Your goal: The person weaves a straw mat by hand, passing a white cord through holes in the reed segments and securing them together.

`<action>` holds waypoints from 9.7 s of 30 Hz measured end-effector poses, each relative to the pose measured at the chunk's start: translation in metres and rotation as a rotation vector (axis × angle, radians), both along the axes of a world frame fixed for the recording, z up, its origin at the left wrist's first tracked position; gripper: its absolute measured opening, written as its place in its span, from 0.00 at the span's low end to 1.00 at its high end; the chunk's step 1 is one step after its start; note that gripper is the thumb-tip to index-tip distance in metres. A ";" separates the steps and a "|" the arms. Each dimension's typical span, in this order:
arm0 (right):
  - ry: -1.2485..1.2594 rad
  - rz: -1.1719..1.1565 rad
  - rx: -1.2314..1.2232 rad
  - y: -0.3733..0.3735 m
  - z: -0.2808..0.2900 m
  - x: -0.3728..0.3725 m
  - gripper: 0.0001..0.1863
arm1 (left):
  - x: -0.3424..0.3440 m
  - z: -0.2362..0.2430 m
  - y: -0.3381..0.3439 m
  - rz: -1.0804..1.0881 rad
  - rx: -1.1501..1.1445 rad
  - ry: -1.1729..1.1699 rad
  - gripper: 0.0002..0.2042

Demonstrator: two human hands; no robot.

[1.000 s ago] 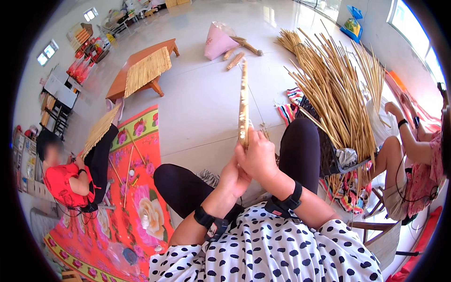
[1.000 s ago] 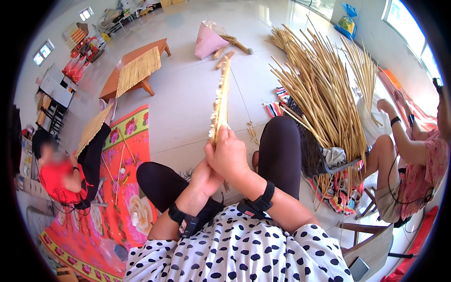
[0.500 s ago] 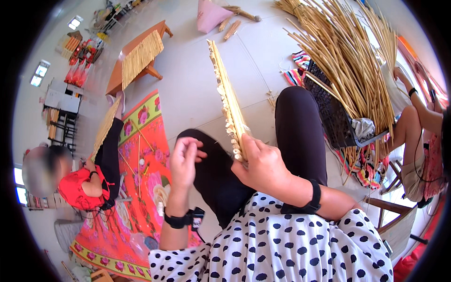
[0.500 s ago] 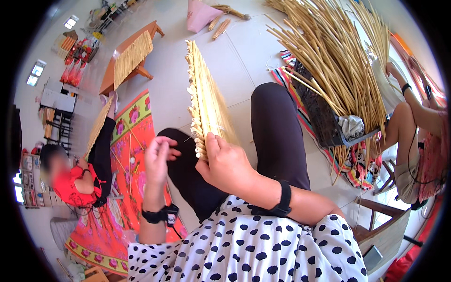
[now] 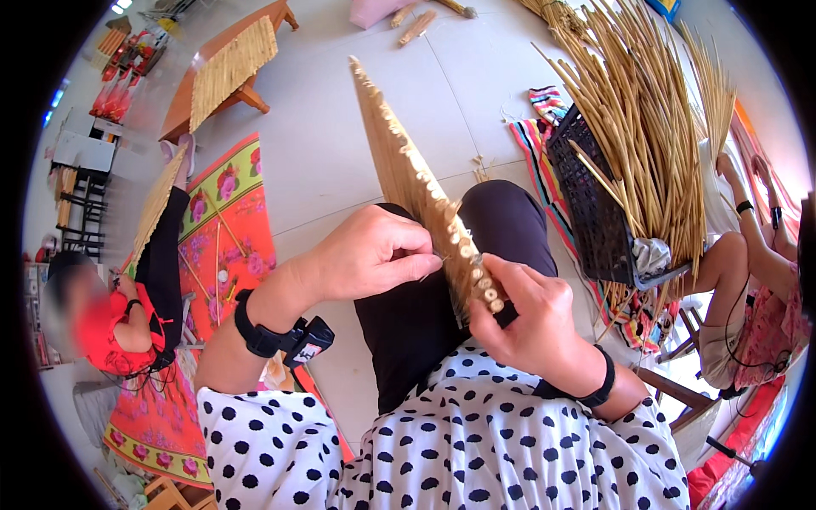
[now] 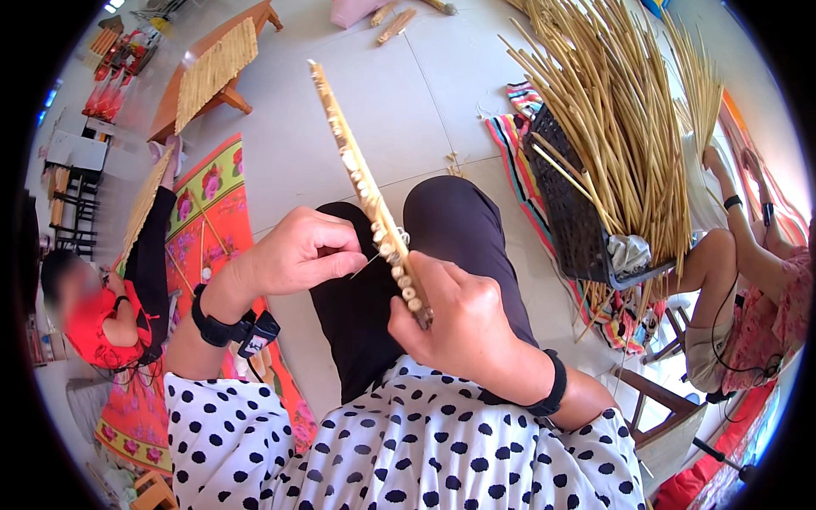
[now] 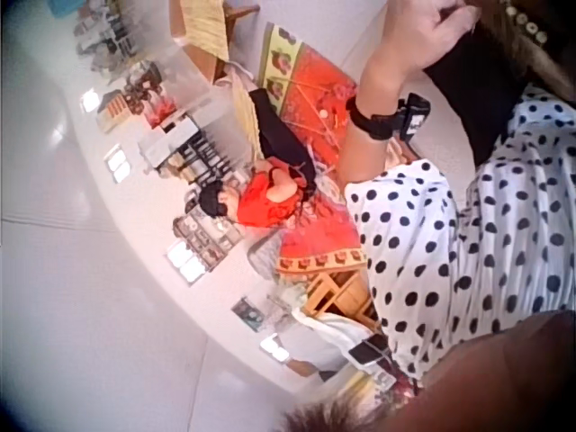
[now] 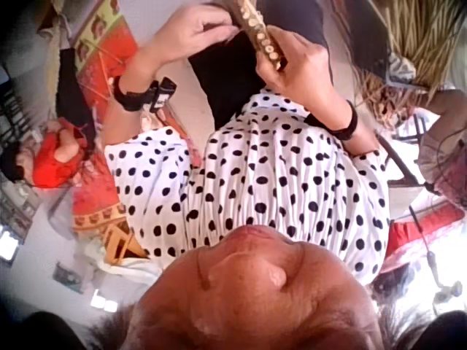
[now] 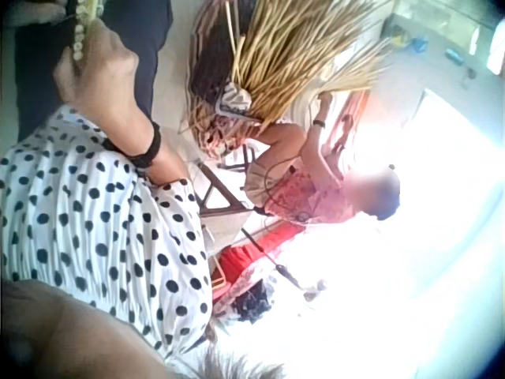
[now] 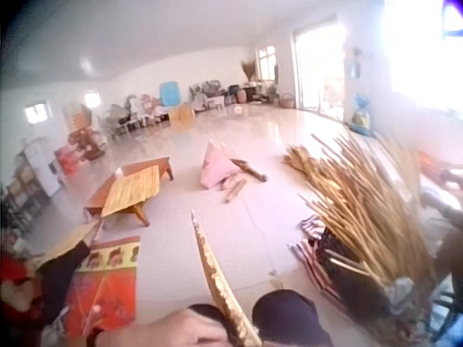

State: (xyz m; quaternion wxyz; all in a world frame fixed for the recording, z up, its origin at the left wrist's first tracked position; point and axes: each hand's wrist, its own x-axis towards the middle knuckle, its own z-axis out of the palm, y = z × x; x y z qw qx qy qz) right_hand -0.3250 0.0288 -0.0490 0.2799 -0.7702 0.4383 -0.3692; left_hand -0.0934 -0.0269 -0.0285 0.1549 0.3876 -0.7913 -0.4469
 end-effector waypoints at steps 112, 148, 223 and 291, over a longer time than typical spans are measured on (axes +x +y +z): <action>0.341 0.065 0.170 -0.042 0.021 0.013 0.21 | -0.002 -0.039 0.065 0.431 0.179 0.666 0.04; 0.535 0.021 0.139 -0.042 0.034 0.016 0.16 | 0.038 -0.015 0.042 0.015 0.070 0.108 0.09; 0.053 0.100 -0.167 0.007 -0.020 -0.007 0.30 | -0.038 -0.063 0.077 0.738 0.045 0.231 0.13; -0.183 0.562 0.004 -0.007 -0.072 0.036 0.38 | 0.025 -0.027 0.110 0.907 -0.012 0.865 0.19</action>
